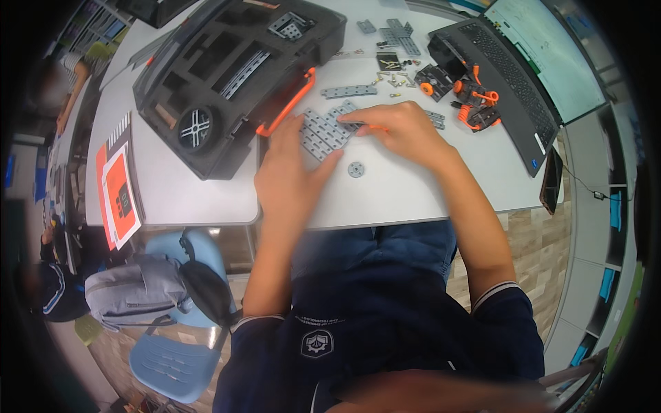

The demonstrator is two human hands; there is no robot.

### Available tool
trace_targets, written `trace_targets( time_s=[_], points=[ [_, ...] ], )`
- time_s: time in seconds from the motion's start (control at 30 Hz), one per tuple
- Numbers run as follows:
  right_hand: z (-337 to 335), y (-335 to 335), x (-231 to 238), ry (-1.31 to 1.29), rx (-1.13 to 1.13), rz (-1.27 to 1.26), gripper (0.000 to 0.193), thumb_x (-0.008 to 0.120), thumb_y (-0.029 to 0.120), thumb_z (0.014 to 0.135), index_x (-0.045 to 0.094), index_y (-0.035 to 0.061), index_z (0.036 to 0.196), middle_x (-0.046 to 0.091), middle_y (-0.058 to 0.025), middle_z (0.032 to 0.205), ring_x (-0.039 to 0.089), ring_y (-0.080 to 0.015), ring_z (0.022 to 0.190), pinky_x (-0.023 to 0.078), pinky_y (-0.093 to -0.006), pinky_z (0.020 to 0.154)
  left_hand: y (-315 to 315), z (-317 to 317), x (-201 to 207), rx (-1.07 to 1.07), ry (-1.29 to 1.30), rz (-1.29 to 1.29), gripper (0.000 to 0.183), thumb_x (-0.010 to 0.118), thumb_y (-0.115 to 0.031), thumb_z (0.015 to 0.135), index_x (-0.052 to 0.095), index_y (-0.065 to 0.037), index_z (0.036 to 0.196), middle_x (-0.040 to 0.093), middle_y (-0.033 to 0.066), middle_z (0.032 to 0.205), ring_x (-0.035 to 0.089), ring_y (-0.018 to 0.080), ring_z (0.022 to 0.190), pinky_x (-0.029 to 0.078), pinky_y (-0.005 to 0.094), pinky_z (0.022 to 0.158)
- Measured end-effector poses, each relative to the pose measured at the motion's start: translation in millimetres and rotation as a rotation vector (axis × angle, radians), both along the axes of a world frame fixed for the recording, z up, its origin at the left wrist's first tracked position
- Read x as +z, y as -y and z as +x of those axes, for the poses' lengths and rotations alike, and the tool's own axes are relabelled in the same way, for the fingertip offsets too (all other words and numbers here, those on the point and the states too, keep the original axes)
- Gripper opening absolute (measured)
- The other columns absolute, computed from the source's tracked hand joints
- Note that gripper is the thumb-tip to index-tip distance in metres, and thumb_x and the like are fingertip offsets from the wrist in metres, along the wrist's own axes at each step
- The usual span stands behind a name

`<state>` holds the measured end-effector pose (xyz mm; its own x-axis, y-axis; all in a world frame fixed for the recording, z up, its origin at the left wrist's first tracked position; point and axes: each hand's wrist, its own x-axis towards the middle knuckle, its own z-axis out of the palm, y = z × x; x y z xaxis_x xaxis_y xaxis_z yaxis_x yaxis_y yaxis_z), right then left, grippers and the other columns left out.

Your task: The person uses an orange screwdriver to assemble small metal brackets and plates on a white table. They pick up parts from a black case, align them, and fasten them together, occasionally referencing a laptop screen.

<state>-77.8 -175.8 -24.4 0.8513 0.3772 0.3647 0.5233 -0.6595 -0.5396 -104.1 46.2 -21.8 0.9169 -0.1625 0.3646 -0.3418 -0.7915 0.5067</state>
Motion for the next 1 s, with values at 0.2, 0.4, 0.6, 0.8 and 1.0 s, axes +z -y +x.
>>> trace_targets(
  time_s=[0.2,0.4,0.6,0.8,1.0],
  points=[
    [1.5,-1.0,-0.1,-0.025,-0.014,0.066,0.025,0.074,0.015,0.082,0.076,0.0169,0.107,0.076,-0.0052,0.098,0.071,-0.0249,0.081,0.054,-0.0361,0.073,1.6,1.4,4.7,-0.003,-0.032,-0.017,0.073,0.084,-0.039,0.074,0.055,-0.008,0.133,0.065,0.0136,0.127,0.068,0.0294,0.105,0.055,0.0379,0.082],
    [-0.6,-1.6,5.6,-0.076,-0.031,0.038,0.025,0.074,0.011,0.083,0.077,0.0143,0.107,0.076,-0.0041,0.102,0.074,-0.0224,0.087,0.058,-0.0311,0.077,3.4,-0.6,8.1,-0.011,-0.061,-0.024,0.074,0.084,-0.034,0.075,0.053,-0.002,0.134,0.063,0.0144,0.130,0.065,0.0312,0.111,0.055,0.0390,0.087],
    [1.4,1.0,11.2,-0.147,0.032,0.066,0.027,0.073,0.011,0.084,0.074,0.0100,0.111,0.076,-0.0050,0.104,0.073,-0.0232,0.093,0.057,-0.0318,0.083,2.5,-0.9,8.3,0.001,-0.110,-0.049,0.078,0.086,-0.035,0.073,0.052,-0.002,0.134,0.063,0.0151,0.128,0.065,0.0321,0.110,0.055,0.0406,0.085],
    [16.8,-4.9,29.5,-0.222,0.073,0.306,0.036,0.076,0.014,0.081,0.071,0.0118,0.117,0.077,-0.0056,0.097,0.072,-0.0212,0.083,0.052,-0.0316,0.078,-0.3,-0.3,16.1,-0.040,-0.037,-0.046,0.078,0.089,-0.035,0.070,0.054,-0.006,0.134,0.065,0.0160,0.123,0.063,0.0240,0.083,0.052,0.0334,0.071],
    [43.7,-1.4,52.4,-0.326,0.129,0.601,0.032,0.076,0.018,0.087,0.071,0.0077,0.118,0.075,-0.0037,0.084,0.067,-0.0065,0.082,0.048,-0.0231,0.070,-19.0,-1.5,71.9,-0.340,-0.345,-0.394,0.044,0.087,-0.016,0.072,0.070,-0.002,0.110,0.073,0.0074,0.109,0.054,0.0080,0.059,0.046,0.0225,0.060]
  ],
)
